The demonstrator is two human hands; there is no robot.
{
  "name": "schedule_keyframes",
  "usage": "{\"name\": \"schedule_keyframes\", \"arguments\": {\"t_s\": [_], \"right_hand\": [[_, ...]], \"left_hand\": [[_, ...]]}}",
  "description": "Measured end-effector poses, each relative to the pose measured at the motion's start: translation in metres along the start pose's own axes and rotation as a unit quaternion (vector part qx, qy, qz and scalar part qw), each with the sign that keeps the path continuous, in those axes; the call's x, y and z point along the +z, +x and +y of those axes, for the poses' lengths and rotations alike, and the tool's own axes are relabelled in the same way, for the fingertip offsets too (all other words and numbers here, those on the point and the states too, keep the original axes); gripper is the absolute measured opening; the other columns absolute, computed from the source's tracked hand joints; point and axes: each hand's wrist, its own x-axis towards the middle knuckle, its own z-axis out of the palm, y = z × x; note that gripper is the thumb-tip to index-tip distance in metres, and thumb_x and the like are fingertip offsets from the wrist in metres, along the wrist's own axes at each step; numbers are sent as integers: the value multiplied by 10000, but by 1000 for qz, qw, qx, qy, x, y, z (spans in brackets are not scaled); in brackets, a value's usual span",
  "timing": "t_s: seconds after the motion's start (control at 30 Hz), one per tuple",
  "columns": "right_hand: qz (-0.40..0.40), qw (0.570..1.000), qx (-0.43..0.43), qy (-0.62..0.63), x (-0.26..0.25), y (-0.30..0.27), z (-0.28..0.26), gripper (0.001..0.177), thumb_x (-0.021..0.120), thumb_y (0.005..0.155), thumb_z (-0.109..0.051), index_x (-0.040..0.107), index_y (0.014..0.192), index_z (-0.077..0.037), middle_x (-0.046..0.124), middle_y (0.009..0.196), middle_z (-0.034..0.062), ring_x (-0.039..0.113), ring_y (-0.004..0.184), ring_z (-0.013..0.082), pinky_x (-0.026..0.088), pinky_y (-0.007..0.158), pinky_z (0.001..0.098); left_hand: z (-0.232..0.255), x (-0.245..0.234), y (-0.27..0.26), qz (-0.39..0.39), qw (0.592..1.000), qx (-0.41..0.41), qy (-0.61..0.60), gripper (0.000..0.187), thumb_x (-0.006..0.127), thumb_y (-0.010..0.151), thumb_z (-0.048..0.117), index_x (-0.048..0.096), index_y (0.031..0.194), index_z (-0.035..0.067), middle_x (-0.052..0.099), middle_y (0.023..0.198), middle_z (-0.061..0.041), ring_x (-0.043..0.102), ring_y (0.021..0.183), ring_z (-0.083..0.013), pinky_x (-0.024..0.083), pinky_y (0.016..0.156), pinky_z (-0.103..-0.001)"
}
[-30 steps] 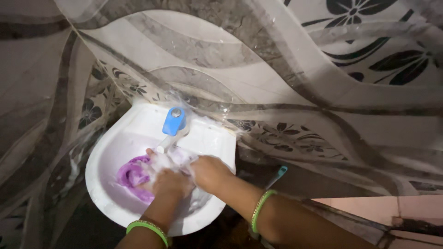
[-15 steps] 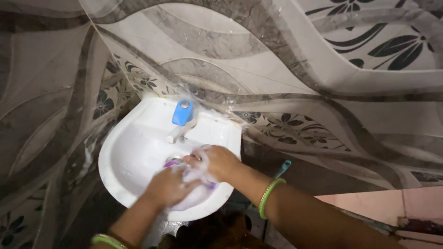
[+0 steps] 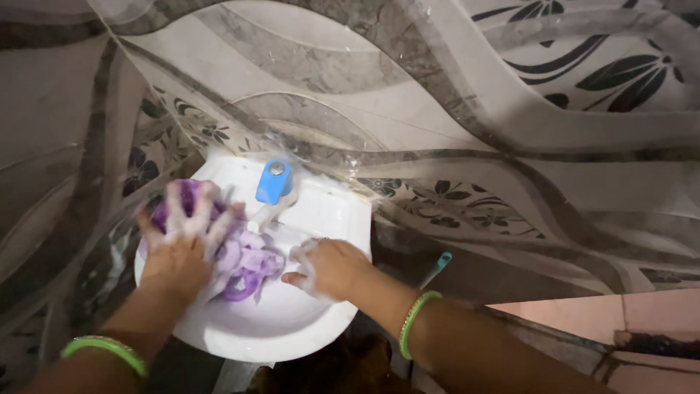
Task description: The person washes a purple garment by hand in a small white sink, scrubbing it with soap and rinsing it repeatedly.
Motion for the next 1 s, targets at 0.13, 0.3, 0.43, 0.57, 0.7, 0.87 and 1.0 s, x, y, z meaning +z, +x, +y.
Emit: {"name": "schedule_keyframes", "arguments": {"t_s": [0.13, 0.3, 0.43, 0.57, 0.7, 0.87, 1.0], "right_hand": [[28, 999, -13, 13, -4, 2, -2, 518, 592, 939, -415, 542, 1375, -139, 613, 1347, 143, 621, 1182, 370, 492, 997, 493], [24, 999, 2, 47, -10, -2, -4, 736, 628, 885, -293, 342, 1552, -172, 549, 1419, 163, 604, 1183, 399, 493, 1003, 494], [53, 996, -41, 52, 0, 0, 2, 687, 626, 887, -283, 393, 1530, -205, 469, 1493, 176, 549, 1261, 401, 471, 1030, 490], [113, 979, -160, -64, 15, 7, 9, 599, 637, 912, -349, 473, 1470, -205, 421, 1544, 178, 405, 1404, 422, 338, 1134, 521], [30, 971, -205, -117, 9, -4, 13, 711, 620, 873, -361, 445, 1542, -196, 425, 1560, 71, 307, 1548, 344, 158, 1311, 526], [-77, 987, -97, -98, -19, -21, 7, 928, 647, 829, -441, 232, 1614, -171, 127, 1663, 122, 94, 1549, 357, 100, 1242, 498], [-167, 984, -41, -49, -23, -30, 3, 921, 508, 928, -409, 10, 1641, -106, -87, 1732, 151, -51, 1547, 334, 22, 1203, 497]], "left_hand": [[28, 18, 7, 20, 986, -148, -69, 1127, 700, 699, 574, 123, 1647, 379, 45, 1729, -147, 22, 1519, -576, 172, 1070, -813], [70, 21, 27, -37, 938, -251, -237, 1273, 712, 647, 677, 53, 1648, 249, 12, 1723, -253, 57, 1457, -624, 81, 1083, -761], [100, 47, 33, -126, 858, -281, -411, 1144, 642, 826, 581, 68, 1710, 135, 550, 1460, -258, 427, 1437, -448, 97, 1236, -702], [132, 83, 42, -190, 859, -196, -432, 962, 655, 834, 515, 222, 1596, 119, 592, 1422, -233, 499, 1380, -410, 216, 1193, -624], [154, 108, 42, -193, 850, -98, -480, 784, 667, 841, 448, 375, 1481, 103, 633, 1383, -209, 572, 1322, -372, 335, 1151, -546], [155, 114, 26, -176, 787, 45, -589, 576, 683, 850, 366, 567, 1338, 83, 685, 1335, -178, 662, 1250, -324, 483, 1097, -449], [133, 96, 1, -224, 715, -17, -661, 708, 735, 857, 421, 506, 1387, 10, 654, 1342, -214, 640, 1260, -329, 499, 1106, -411]]}}
